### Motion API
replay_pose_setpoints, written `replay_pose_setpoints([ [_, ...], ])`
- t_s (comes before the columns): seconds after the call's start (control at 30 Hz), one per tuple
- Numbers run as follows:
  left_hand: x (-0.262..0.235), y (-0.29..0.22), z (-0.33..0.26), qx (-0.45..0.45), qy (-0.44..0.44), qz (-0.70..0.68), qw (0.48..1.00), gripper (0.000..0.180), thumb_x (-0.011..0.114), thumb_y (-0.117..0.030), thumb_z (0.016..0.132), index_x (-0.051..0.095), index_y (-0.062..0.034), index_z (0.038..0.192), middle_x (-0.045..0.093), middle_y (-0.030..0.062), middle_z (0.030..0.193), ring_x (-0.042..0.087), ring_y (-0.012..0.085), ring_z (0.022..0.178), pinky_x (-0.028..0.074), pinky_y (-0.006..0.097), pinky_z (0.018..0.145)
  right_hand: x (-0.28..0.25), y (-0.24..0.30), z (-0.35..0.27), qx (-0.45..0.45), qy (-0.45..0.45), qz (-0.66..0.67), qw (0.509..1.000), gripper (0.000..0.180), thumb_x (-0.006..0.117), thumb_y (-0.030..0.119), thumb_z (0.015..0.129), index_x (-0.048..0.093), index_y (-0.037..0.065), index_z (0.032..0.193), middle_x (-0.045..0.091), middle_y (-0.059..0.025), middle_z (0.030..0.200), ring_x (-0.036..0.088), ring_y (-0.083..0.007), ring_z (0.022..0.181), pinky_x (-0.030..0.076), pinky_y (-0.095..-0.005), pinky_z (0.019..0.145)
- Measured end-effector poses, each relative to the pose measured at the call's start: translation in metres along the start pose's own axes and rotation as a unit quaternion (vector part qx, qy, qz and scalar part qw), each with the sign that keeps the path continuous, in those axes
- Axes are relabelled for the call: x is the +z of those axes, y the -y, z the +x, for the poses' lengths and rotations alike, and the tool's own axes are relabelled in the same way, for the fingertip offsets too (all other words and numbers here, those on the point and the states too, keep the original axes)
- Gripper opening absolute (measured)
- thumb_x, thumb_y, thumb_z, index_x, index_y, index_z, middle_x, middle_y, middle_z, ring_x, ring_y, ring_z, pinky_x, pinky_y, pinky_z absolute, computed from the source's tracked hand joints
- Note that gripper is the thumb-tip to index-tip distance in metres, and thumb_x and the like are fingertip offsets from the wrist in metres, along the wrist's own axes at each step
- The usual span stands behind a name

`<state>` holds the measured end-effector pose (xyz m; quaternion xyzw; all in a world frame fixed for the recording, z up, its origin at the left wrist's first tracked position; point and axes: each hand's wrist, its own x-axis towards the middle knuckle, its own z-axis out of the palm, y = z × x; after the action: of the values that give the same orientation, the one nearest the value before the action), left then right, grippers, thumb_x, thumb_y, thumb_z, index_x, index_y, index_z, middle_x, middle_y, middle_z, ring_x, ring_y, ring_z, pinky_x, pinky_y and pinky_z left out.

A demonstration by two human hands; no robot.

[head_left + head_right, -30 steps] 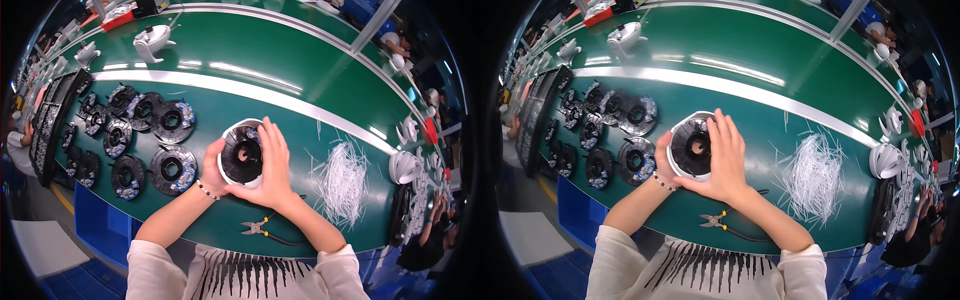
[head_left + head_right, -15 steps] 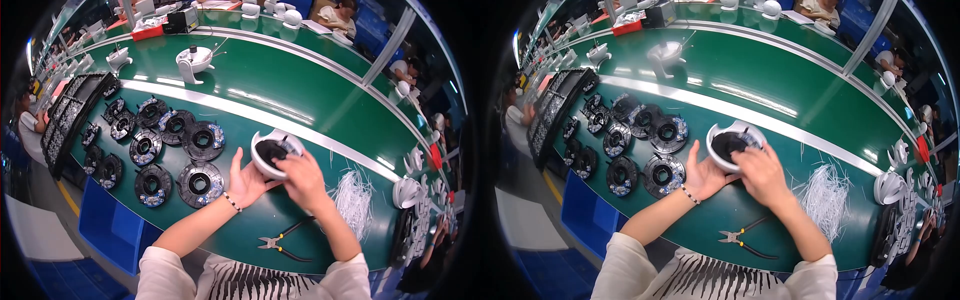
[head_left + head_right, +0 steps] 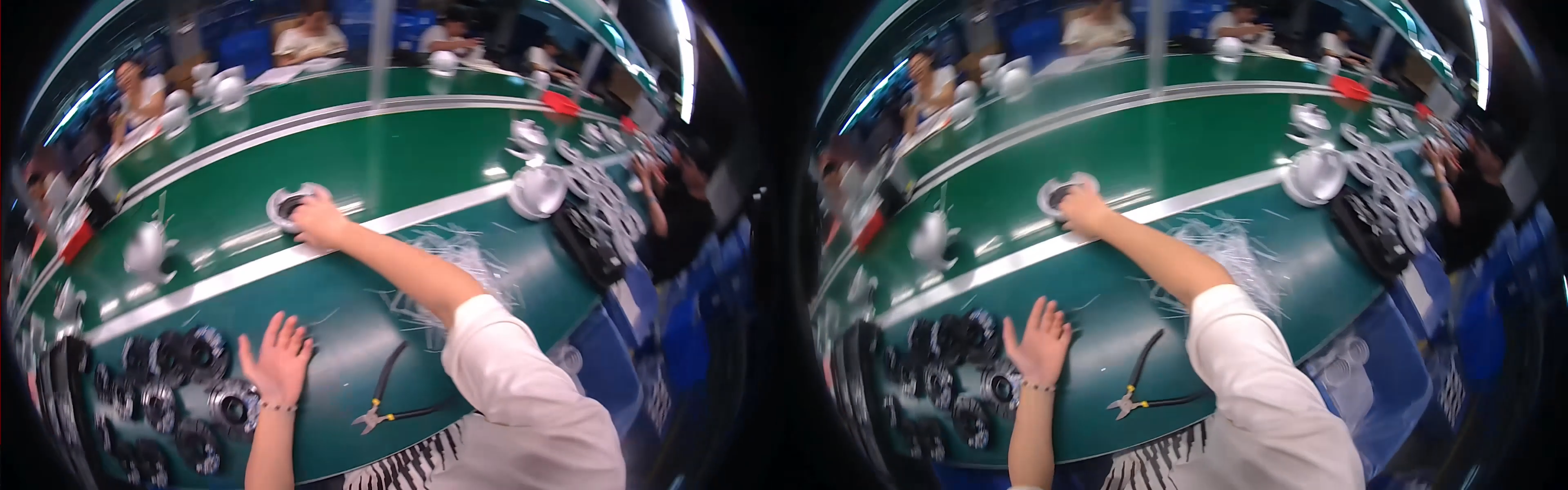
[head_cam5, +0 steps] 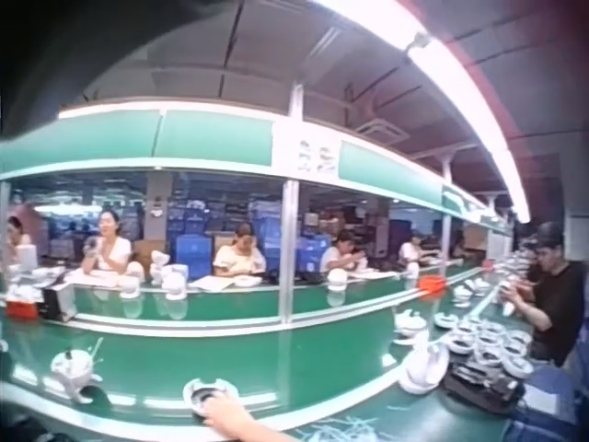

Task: The worker is assembling electronic devices by trimming wires and fitting internal components into plastic housings.

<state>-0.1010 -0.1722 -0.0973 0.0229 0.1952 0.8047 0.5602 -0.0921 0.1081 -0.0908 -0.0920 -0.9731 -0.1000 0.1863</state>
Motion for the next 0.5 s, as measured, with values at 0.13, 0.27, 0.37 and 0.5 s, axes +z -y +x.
replay_pose_setpoints([
  [0.13, 0.002, -0.003, -0.003, 0.007, -0.005, 0.020, 1.000, 0.064, 0.042, -0.053, 0.080, 0.042, -0.0029, 0.120, 0.053, 0.0102, 0.107, 0.051, 0.0223, 0.092, 0.040, 0.039, 0.082, -0.040, -0.039, -0.039, -0.032, -0.172, -0.002, 0.984, 0.035, 0.065, 0.035, 0.068, 0.056, 0.009, 0.090, 0.056, -0.0064, 0.096, 0.049, -0.0231, 0.097, 0.034, -0.0459, 0.089],
  [0.27, 0.014, 0.007, -0.006, -0.022, 0.001, 0.035, 0.999, 0.060, 0.045, -0.048, 0.081, 0.042, -0.0032, 0.121, 0.054, 0.0083, 0.106, 0.052, 0.0202, 0.091, 0.041, 0.036, 0.081, -0.104, -0.132, -0.120, 0.043, -0.298, -0.177, 0.937, 0.016, 0.056, 0.018, 0.060, 0.047, 0.011, 0.048, 0.046, -0.0076, 0.051, 0.050, -0.0251, 0.055, 0.039, -0.0380, 0.051],
  [0.37, 0.015, 0.016, -0.010, -0.043, 0.010, 0.046, 0.998, 0.057, 0.046, -0.045, 0.081, 0.042, -0.0038, 0.121, 0.055, 0.0066, 0.105, 0.053, 0.0191, 0.091, 0.042, 0.036, 0.080, -0.135, -0.191, -0.202, 0.248, -0.383, -0.131, 0.880, 0.008, 0.061, 0.013, 0.066, 0.059, 0.006, 0.066, 0.058, -0.0107, 0.067, 0.055, -0.0290, 0.063, 0.043, -0.0381, 0.059],
  [0.5, 0.012, 0.019, -0.011, -0.053, 0.028, 0.021, 0.998, 0.056, 0.043, -0.044, 0.083, 0.041, -0.0037, 0.121, 0.054, 0.0093, 0.107, 0.053, 0.0214, 0.093, 0.041, 0.039, 0.081, -0.136, -0.225, -0.296, 0.521, -0.413, -0.189, 0.723, 0.028, 0.062, 0.026, 0.072, 0.059, 0.003, 0.086, 0.058, -0.0117, 0.084, 0.056, -0.0276, 0.080, 0.043, -0.0364, 0.072],
])
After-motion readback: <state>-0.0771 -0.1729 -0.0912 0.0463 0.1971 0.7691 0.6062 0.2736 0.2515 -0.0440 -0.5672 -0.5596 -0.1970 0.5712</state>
